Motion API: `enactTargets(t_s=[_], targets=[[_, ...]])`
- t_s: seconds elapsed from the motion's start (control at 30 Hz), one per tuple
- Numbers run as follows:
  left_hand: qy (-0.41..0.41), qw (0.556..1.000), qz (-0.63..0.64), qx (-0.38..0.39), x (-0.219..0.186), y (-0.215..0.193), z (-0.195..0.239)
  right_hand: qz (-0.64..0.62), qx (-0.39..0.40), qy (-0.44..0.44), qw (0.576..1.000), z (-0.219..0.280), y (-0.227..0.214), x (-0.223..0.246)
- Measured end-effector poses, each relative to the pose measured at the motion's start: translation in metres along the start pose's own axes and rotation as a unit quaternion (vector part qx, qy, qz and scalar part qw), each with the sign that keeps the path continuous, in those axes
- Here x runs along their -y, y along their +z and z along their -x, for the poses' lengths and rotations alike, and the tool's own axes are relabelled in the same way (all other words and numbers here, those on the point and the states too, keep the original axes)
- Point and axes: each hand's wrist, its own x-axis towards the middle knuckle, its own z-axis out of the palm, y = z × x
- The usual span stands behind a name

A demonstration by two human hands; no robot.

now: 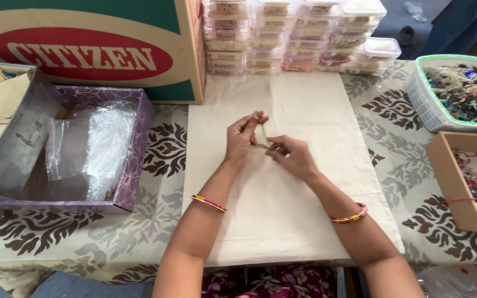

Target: The person picks up beaded bracelets from a box, places them into small clear plastic bags, and then wraps the bags in small beige paper pouches. They fold the pouches closed and place them into small clear plastic containers, repeating the process for multiple items.

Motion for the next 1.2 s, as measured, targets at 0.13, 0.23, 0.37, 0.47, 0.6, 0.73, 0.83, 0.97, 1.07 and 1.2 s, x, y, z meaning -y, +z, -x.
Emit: enactTargets(t_s=[0.13, 0.23, 0.37, 0.47, 0.6, 0.73, 0.83, 0.97, 1.07, 1.2], targets=[[0.074, 0.964, -0.255, 0.023, -0.011, 0.001, 0.011, 0.104, -0.005, -0.214, 0.971, 0.008, 0.001, 0.02], [0.034, 0.917, -0.388, 0.082, -0.027, 0.021, 0.026, 0.034, -0.072, -0.229, 0.97, 0.0, -0.008, -0.009], [-0.049, 0.972, -0.161, 0.165, -0.018, 0.028, 0.028, -0.218, -0.125, -0.086, 0.964, -0.008, -0.016, -0.034], [-0.006, 0.99, -0.066, 0.124, -0.025, 0.036, 0.035, -0.343, -0.088, -0.021, 0.935, -0.009, -0.008, -0.032], [0.015, 0.993, -0.096, 0.067, -0.032, 0.037, 0.036, -0.378, -0.051, 0.044, 0.923, -0.003, 0.001, -0.02], [0.014, 0.995, -0.069, 0.068, -0.023, 0.036, 0.033, -0.29, -0.017, 0.075, 0.954, -0.001, 0.005, -0.009], [0.161, 0.939, -0.303, 0.035, -0.017, 0.027, 0.028, -0.185, -0.003, 0.047, 0.982, 0.001, 0.008, -0.012], [0.332, 0.735, -0.591, -0.007, -0.045, 0.04, 0.042, -0.037, -0.051, -0.092, 0.994, 0.003, 0.005, -0.01], [0.206, 0.786, -0.581, 0.049, -0.046, 0.042, 0.041, -0.039, -0.111, -0.153, 0.981, -0.005, -0.006, -0.022], [-0.061, 0.969, -0.186, 0.149, -0.008, 0.015, 0.021, -0.14, -0.127, -0.115, 0.975, -0.011, -0.013, -0.035]])
